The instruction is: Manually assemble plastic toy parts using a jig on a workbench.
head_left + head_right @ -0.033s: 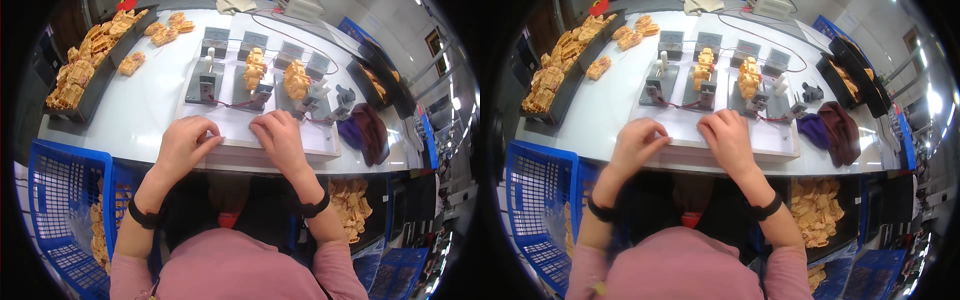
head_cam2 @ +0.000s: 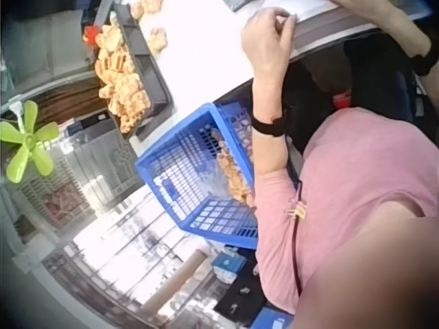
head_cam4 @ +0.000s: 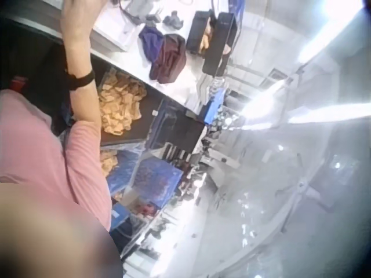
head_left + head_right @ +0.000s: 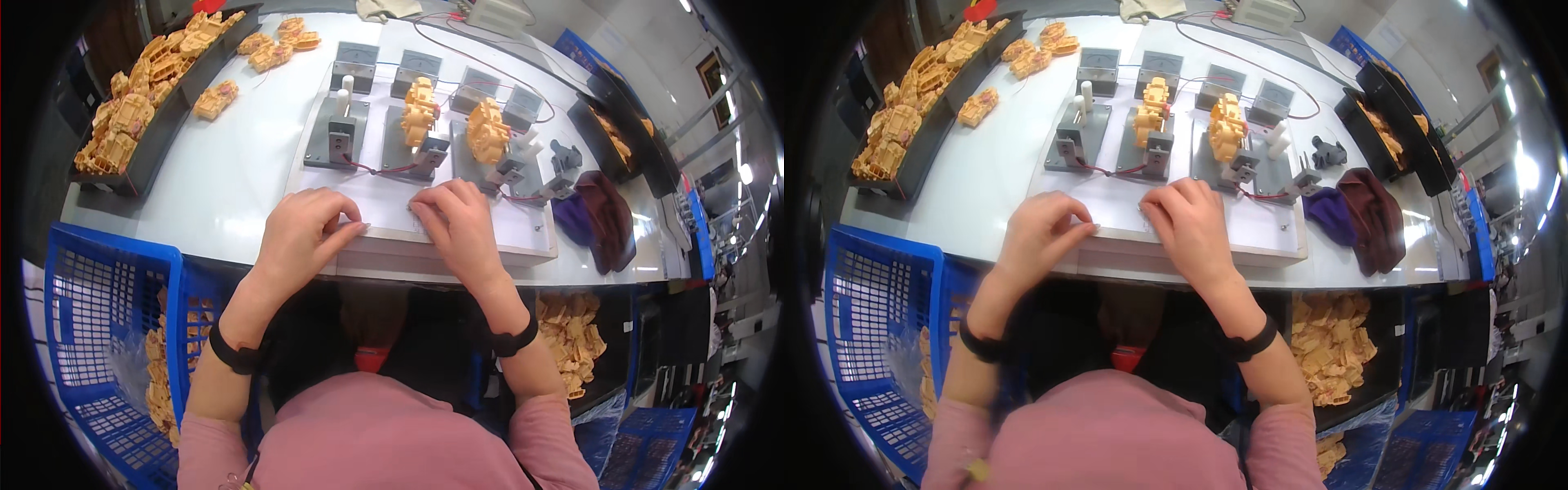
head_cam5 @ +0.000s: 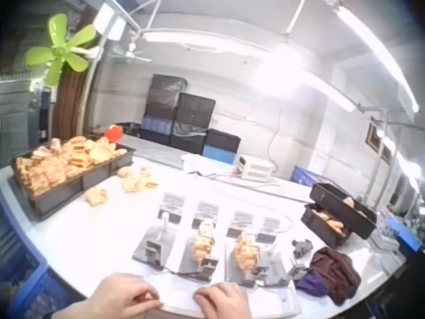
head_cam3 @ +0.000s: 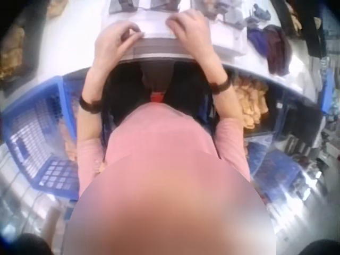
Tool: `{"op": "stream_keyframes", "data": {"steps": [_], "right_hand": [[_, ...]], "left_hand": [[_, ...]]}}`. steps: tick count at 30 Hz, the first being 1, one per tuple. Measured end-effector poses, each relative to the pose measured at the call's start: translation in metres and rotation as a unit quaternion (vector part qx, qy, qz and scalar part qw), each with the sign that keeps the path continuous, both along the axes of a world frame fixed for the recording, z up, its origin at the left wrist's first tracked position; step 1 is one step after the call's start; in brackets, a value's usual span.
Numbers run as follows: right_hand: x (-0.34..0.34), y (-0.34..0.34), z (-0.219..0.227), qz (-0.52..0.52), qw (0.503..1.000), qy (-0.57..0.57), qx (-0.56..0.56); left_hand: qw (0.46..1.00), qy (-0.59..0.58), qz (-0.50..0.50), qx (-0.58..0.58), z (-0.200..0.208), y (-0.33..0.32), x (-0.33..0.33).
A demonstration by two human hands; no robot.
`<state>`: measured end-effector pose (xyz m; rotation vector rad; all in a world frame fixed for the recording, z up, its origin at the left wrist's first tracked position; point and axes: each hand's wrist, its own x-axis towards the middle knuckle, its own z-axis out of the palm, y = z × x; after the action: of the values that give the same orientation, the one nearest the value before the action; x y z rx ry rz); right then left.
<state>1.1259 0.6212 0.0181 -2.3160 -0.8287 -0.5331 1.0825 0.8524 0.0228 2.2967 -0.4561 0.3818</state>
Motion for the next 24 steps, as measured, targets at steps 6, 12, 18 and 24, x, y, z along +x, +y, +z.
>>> {"op": "stream_keyframes", "data": {"steps": [6,12,18,24], "right_hand": [[0.0,0.008,-0.001,-0.023,1.0,0.0,0.007],[-0.001,0.011,-0.002,-0.042,0.999,-0.008,0.005],[0.0,0.009,-0.004,-0.044,0.999,-0.02,-0.001],[-0.003,0.011,0.0,-0.037,0.999,-0.023,-0.002]], "left_hand": [[1.0,-0.002,0.007,0.022,-0.001,0.002,0.001],[1.0,0.001,0.011,0.011,0.0,0.0,-0.001],[1.0,-0.004,0.007,0.013,0.0,0.0,0.0],[1.0,-0.011,0.005,0.008,-0.001,0.001,0.0]]}}
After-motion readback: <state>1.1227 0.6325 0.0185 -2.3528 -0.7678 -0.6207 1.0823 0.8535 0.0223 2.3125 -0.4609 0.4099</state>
